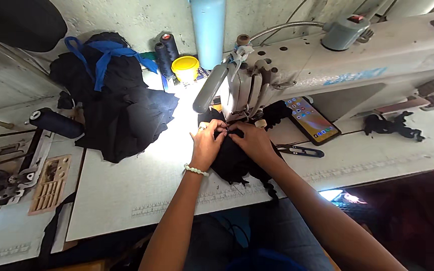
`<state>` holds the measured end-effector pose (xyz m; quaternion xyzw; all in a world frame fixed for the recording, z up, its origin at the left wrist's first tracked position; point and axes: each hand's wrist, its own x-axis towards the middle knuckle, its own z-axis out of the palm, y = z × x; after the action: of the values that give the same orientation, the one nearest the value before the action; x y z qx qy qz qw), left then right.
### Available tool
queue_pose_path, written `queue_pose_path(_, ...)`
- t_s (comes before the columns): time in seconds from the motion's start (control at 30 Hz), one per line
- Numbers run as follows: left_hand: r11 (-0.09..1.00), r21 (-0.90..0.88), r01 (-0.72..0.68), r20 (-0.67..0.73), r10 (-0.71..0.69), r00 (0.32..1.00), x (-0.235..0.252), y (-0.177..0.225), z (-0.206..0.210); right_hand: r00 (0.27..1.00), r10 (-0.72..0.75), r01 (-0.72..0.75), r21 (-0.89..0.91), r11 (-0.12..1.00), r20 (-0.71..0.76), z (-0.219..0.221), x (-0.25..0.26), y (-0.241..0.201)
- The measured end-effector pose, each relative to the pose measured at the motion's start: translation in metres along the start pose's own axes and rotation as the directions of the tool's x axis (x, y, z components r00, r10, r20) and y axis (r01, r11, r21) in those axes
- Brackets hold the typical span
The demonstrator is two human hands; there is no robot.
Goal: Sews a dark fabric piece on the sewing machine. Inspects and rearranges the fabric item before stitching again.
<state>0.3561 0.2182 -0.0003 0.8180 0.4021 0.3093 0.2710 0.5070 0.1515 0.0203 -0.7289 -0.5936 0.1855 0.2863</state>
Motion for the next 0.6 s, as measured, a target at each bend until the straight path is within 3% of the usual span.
queue_pose_path(0.07, 1.000, 0.010, -0.012, -0.003, 0.012, 1.000, 0.000, -0.001, 0.000, 0.986, -0.115, 0.107, -0.077, 0.991, -0.120, 0.007, -0.001, 0.002)
queue_pose_path(0.13, 0.998, 0.025, -0.060, -0.018, 0.061, 0.998, -0.001, -0.003, 0.001, 0.905, -0.339, 0.280, -0.238, 0.930, -0.257, 0.018, -0.002, 0.009)
queue_pose_path(0.2, 0.990, 0.042, -0.131, -0.030, 0.133, 0.991, -0.002, -0.005, 0.002, 0.823, -0.489, 0.372, -0.377, 0.848, -0.289, 0.023, -0.006, 0.014)
queue_pose_path(0.43, 0.923, 0.209, -0.322, 0.067, 0.315, 0.947, -0.009, -0.003, -0.002, 0.783, -0.580, 0.411, -0.513, 0.754, -0.225, 0.021, -0.050, 0.013)
queue_pose_path(0.6, 0.786, 0.431, -0.442, 0.116, 0.438, 0.891, -0.020, 0.006, -0.004, 0.799, -0.543, 0.384, -0.478, 0.790, -0.256, 0.023, -0.072, 0.013)
